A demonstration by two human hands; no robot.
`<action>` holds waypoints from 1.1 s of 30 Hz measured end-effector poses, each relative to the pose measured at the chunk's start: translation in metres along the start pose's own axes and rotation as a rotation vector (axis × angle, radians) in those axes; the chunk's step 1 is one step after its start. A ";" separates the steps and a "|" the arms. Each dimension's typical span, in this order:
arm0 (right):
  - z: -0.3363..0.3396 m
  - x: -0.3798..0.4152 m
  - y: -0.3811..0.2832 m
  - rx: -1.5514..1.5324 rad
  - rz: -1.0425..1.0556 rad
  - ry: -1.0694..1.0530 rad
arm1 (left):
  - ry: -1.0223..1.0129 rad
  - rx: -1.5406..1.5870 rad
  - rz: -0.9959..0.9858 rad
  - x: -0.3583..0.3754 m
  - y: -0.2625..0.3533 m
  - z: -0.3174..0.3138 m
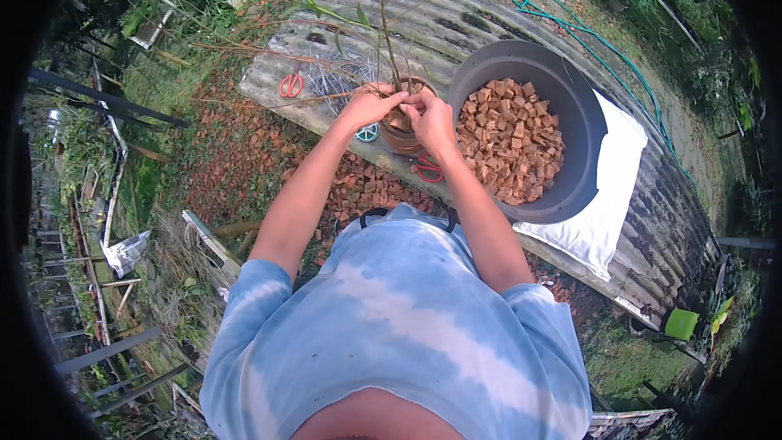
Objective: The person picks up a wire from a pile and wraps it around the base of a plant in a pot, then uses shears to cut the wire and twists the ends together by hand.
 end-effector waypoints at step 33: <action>0.015 0.032 0.024 0.187 0.230 -0.071 | 0.133 0.066 0.074 -0.010 -0.013 -0.006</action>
Point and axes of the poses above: each hand's wrist, its own x-axis away from the middle knuckle, its own z-axis out of the back of the hand, y = z × x, the point moved 3 cm from there along -x, towards the middle knuckle, and after that the axes turned 11 degrees about x, right-handed, at the moved point
